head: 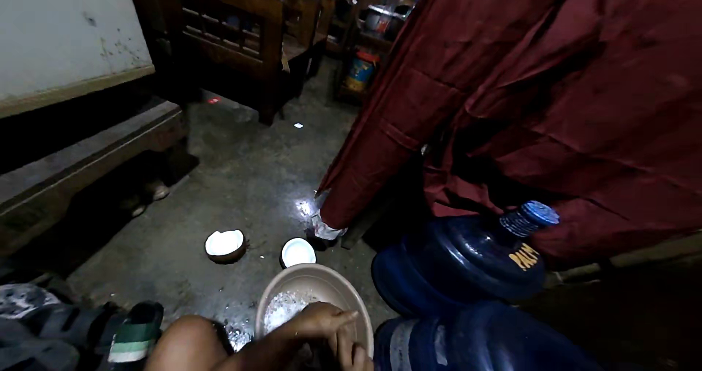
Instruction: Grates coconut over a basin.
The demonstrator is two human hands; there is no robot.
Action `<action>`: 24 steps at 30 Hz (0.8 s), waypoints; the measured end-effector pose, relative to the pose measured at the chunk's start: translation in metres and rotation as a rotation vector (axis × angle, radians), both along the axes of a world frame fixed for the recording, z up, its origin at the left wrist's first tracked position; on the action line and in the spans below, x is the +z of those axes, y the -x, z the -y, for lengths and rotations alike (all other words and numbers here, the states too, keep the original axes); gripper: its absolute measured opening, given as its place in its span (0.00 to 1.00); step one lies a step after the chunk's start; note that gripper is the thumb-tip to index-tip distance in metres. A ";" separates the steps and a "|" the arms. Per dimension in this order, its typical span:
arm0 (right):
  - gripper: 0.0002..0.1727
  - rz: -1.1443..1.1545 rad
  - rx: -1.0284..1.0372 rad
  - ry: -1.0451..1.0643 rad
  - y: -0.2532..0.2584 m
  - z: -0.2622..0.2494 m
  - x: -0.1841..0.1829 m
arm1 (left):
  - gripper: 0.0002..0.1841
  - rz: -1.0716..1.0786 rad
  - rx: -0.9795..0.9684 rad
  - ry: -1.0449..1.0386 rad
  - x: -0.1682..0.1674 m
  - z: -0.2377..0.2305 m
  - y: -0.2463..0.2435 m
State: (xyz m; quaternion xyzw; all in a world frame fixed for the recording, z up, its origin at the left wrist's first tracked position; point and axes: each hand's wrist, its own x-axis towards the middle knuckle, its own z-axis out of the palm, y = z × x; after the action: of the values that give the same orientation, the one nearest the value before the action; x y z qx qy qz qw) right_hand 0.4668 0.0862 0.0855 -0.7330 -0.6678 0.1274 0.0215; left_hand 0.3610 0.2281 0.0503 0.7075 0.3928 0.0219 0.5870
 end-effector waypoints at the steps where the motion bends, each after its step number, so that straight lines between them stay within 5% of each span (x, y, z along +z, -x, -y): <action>1: 0.43 0.004 -0.038 0.094 0.001 -0.015 0.000 | 0.39 0.017 0.060 0.068 -0.009 -0.007 -0.001; 4: 0.40 -0.045 -0.116 0.322 -0.015 -0.061 0.024 | 0.43 0.092 0.191 0.288 0.002 -0.025 -0.001; 9: 0.45 -0.184 -0.039 0.186 -0.021 -0.037 0.086 | 0.41 -0.005 0.120 0.049 0.082 0.002 0.020; 12: 0.37 -0.133 0.103 -0.018 -0.009 -0.004 0.045 | 0.32 -0.101 0.133 -0.155 0.054 0.035 0.026; 17: 0.47 -0.198 -0.072 0.360 -0.009 -0.060 -0.004 | 0.38 -0.161 0.319 0.093 -0.014 -0.003 0.015; 21: 0.38 -0.305 -0.002 0.378 -0.031 -0.116 0.013 | 0.39 -0.010 0.376 0.235 0.014 -0.036 0.018; 24: 0.44 -0.450 0.008 0.358 -0.050 -0.100 0.051 | 0.44 0.022 0.295 0.236 0.057 -0.031 0.025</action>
State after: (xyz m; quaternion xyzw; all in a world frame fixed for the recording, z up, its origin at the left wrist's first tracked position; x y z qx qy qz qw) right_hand 0.5170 0.1866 0.1367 -0.6758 -0.6161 0.4028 0.0389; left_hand 0.3357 0.2591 0.1069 0.5683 0.4858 0.0692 0.6605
